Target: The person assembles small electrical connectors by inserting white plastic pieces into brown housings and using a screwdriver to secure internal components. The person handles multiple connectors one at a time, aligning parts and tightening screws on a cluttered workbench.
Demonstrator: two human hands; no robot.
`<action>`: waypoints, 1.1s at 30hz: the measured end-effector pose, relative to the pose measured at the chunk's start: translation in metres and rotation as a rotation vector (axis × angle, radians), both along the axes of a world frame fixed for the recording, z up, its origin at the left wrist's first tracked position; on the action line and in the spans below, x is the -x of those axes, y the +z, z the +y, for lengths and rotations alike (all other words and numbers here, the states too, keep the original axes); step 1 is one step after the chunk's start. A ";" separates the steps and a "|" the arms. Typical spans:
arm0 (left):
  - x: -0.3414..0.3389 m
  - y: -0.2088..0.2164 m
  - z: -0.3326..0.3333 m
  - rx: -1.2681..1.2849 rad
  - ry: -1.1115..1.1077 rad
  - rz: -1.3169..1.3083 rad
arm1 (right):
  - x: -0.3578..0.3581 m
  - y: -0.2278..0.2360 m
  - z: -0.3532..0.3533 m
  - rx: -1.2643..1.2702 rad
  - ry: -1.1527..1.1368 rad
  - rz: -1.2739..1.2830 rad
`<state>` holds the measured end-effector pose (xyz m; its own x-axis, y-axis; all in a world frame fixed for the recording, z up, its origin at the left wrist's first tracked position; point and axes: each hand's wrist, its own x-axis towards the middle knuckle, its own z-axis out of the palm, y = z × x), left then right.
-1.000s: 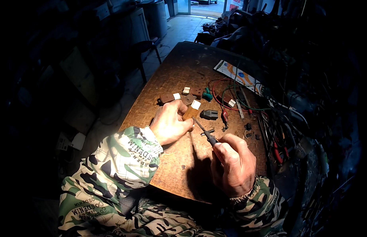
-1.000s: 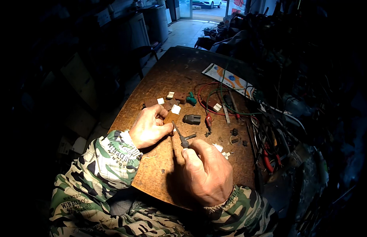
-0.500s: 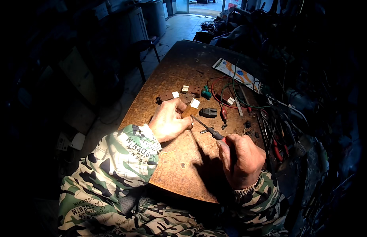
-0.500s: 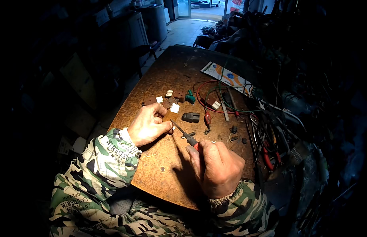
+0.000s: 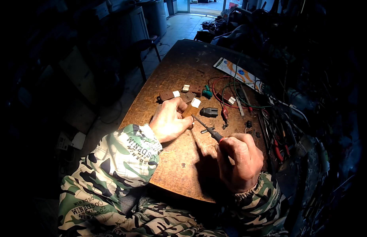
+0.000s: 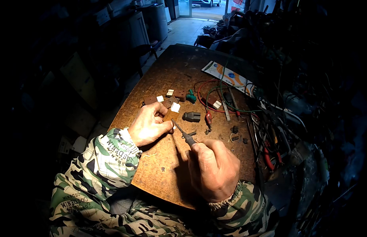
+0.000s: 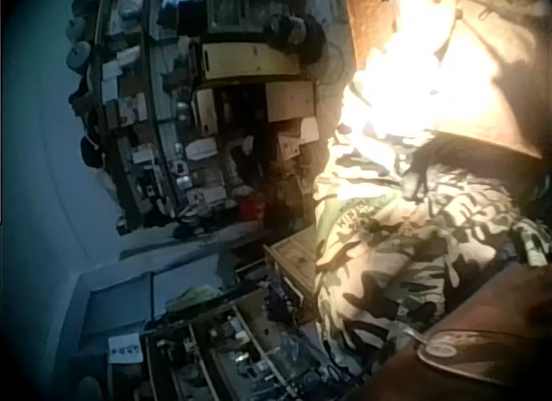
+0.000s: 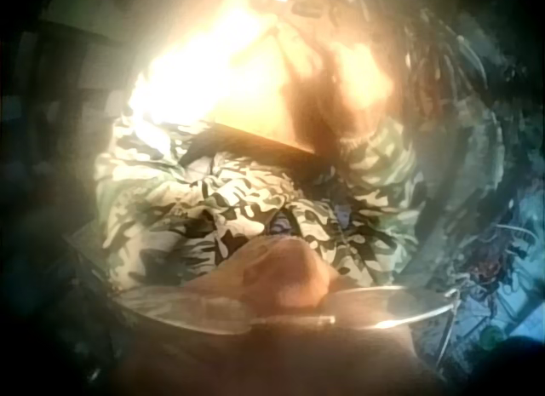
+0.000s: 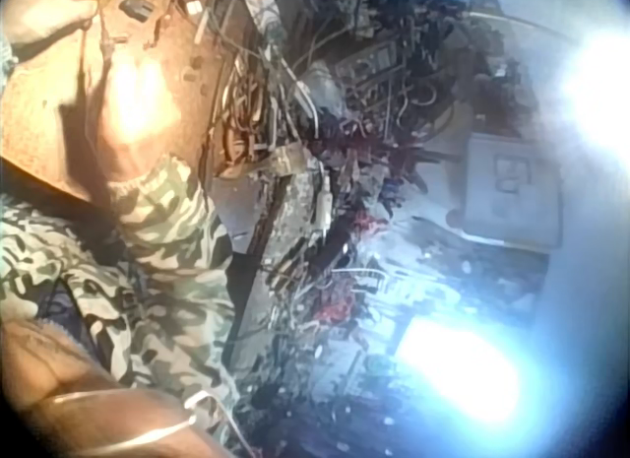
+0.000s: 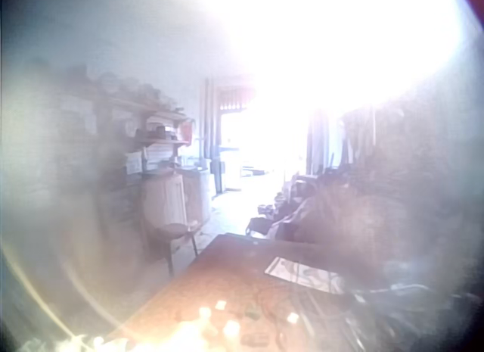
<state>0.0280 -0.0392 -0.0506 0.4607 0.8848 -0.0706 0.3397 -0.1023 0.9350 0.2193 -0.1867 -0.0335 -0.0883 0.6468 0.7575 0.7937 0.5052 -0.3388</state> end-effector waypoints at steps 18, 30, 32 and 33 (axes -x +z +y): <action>-0.006 0.003 0.000 -0.030 -0.011 0.060 | 0.005 0.000 0.006 -0.085 -0.043 0.039; -0.004 -0.013 0.003 -0.073 0.002 -0.025 | -0.005 -0.004 -0.002 0.005 -0.026 -0.078; -0.010 -0.020 0.007 -0.066 -0.022 -0.006 | -0.012 -0.002 -0.009 0.102 -0.103 -0.126; -0.006 -0.013 0.003 -0.098 0.002 0.011 | -0.004 0.007 -0.007 0.067 -0.097 -0.085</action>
<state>0.0343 -0.0359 -0.0640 0.4582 0.8888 0.0116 0.3498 -0.1923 0.9168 0.2232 -0.1933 -0.0264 -0.0852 0.7044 0.7047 0.8651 0.4031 -0.2984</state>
